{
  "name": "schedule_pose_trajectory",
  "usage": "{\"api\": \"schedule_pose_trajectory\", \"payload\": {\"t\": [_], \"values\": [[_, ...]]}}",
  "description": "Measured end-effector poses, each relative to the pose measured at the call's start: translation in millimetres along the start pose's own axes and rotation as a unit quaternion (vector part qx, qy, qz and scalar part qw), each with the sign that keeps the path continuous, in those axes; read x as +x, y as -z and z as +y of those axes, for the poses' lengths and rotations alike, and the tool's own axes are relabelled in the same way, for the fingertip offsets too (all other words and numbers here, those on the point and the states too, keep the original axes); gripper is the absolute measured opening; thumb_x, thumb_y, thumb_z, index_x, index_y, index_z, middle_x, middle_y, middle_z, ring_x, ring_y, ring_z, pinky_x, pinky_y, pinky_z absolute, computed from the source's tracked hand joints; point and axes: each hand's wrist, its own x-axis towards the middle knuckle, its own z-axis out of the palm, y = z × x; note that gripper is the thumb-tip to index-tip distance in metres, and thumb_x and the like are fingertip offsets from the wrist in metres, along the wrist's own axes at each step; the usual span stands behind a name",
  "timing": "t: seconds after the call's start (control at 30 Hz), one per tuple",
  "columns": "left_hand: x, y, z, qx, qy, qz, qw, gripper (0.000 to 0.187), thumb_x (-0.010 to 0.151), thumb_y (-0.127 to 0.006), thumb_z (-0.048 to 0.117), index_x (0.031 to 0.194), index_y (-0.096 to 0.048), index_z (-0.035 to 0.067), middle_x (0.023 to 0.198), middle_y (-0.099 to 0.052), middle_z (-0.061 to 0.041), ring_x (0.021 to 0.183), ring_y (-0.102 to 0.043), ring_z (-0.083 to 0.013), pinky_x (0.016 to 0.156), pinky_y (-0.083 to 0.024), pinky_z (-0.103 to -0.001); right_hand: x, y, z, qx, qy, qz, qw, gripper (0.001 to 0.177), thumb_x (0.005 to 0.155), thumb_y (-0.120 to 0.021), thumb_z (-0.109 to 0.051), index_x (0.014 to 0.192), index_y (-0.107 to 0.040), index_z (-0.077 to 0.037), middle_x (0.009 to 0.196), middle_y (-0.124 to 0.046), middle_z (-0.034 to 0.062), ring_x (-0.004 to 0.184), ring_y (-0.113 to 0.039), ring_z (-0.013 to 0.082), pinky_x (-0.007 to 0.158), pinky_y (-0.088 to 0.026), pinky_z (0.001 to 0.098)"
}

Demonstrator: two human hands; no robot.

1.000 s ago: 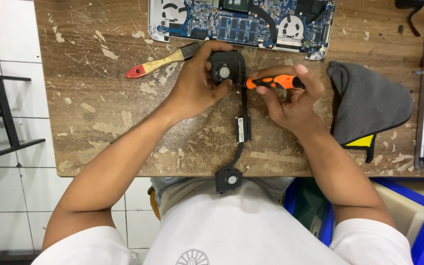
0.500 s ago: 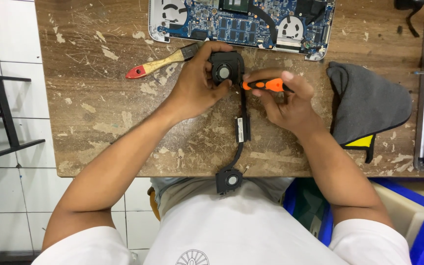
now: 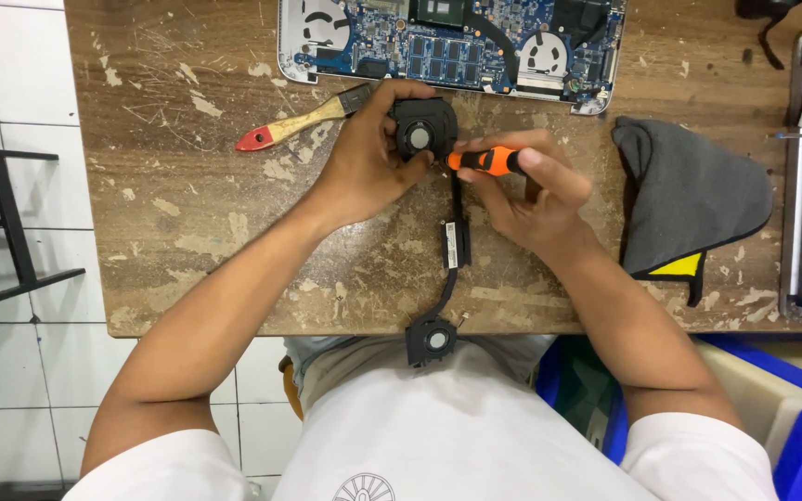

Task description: The person uses a screwdriver to remove screws from a laptop cooling fan assembly on a workbench. After detaching the fan, the person uses a brush to clean dust from the fan blades and the surrounding area.

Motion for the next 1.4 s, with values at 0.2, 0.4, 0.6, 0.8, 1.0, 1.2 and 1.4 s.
{"api": "schedule_pose_trajectory", "payload": {"t": [0.2, 0.4, 0.6, 0.8, 1.0, 1.2, 1.4], "values": [[-1.1, 0.5, 5.3, 0.002, 0.025, -0.001, 1.0, 0.065, 0.087, -0.079, -0.006, 0.14, -0.053, 0.022, 0.137, -0.074, -0.014, 0.107, -0.078, -0.0279, 0.082, -0.074, -0.029, 8.6, 3.6, -5.4, 0.016, -0.023, -0.015, 0.999, 0.082, 0.108, -0.073, 0.008, 0.162, -0.019, -0.022, 0.132, -0.051, 0.0324, 0.12, -0.068, 0.0434, 0.108, -0.067, 0.0568], [0.0, 0.5, 8.1, 0.009, 0.043, -0.007, 0.999, 0.068, 0.087, -0.078, -0.007, 0.143, -0.053, 0.021, 0.14, -0.071, -0.012, 0.11, -0.076, -0.0261, 0.088, -0.073, -0.029, -2.9, 7.9, 4.5, 0.018, -0.021, -0.021, 0.999, 0.08, 0.104, -0.073, 0.019, 0.154, -0.025, -0.021, 0.111, -0.057, 0.0298, 0.098, -0.072, 0.0413, 0.085, -0.07, 0.0476], [-0.7, 1.3, 9.4, -0.002, 0.056, -0.002, 0.998, 0.068, 0.086, -0.079, -0.007, 0.141, -0.054, 0.025, 0.139, -0.071, -0.012, 0.111, -0.076, -0.0267, 0.089, -0.075, -0.03, -7.6, 6.3, 4.5, -0.038, -0.017, 0.01, 0.999, 0.089, 0.1, -0.086, 0.015, 0.156, -0.026, -0.02, 0.116, -0.058, 0.0253, 0.1, -0.071, 0.0382, 0.087, -0.067, 0.0439], [-1.5, 6.1, -3.7, -0.105, -0.038, -0.012, 0.994, 0.067, 0.092, -0.072, -0.016, 0.152, -0.05, 0.005, 0.119, -0.068, -0.036, 0.101, -0.079, -0.0432, 0.081, -0.072, -0.044, -0.5, -3.6, 5.4, 0.067, -0.023, 0.062, 0.996, 0.08, 0.093, -0.078, 0.02, 0.159, -0.043, -0.008, 0.108, -0.072, 0.0316, 0.097, -0.078, 0.0501, 0.083, -0.068, 0.0642], [-1.1, 3.3, -9.6, -0.149, -0.051, -0.017, 0.987, 0.07, 0.09, -0.073, -0.017, 0.152, -0.05, 0.004, 0.117, -0.068, -0.035, 0.104, -0.077, -0.0417, 0.085, -0.072, -0.048, -36.2, 0.9, 29.0, 0.033, -0.021, 0.09, 0.995, 0.084, 0.086, -0.086, 0.02, 0.157, -0.049, -0.005, 0.094, -0.065, 0.0269, 0.086, -0.076, 0.0469, 0.075, -0.067, 0.0583], [0.3, 5.7, -15.2, -0.197, -0.05, -0.01, 0.979, 0.073, 0.09, -0.076, -0.018, 0.153, -0.049, 0.005, 0.118, -0.069, -0.032, 0.105, -0.075, -0.0354, 0.087, -0.073, -0.045, 17.2, 7.0, -18.1, 0.117, -0.203, 0.038, 0.971, 0.034, 0.103, -0.071, 0.007, 0.137, -0.066, 0.005, 0.117, -0.079, 0.0242, 0.119, -0.078, 0.0336, 0.101, -0.062, 0.0457], [0.8, 3.0, -9.7, -0.293, -0.053, 0.026, 0.954, 0.073, 0.084, -0.084, -0.017, 0.149, -0.056, 0.001, 0.106, -0.076, -0.02, 0.096, -0.077, -0.0229, 0.086, -0.074, -0.038, 13.3, 2.6, 12.4, 0.065, 0.01, 0.046, 0.997, 0.09, 0.086, -0.078, 0.024, 0.163, -0.043, -0.006, 0.112, -0.077, 0.033, 0.096, -0.08, 0.0463, 0.075, -0.063, 0.0479]]}}
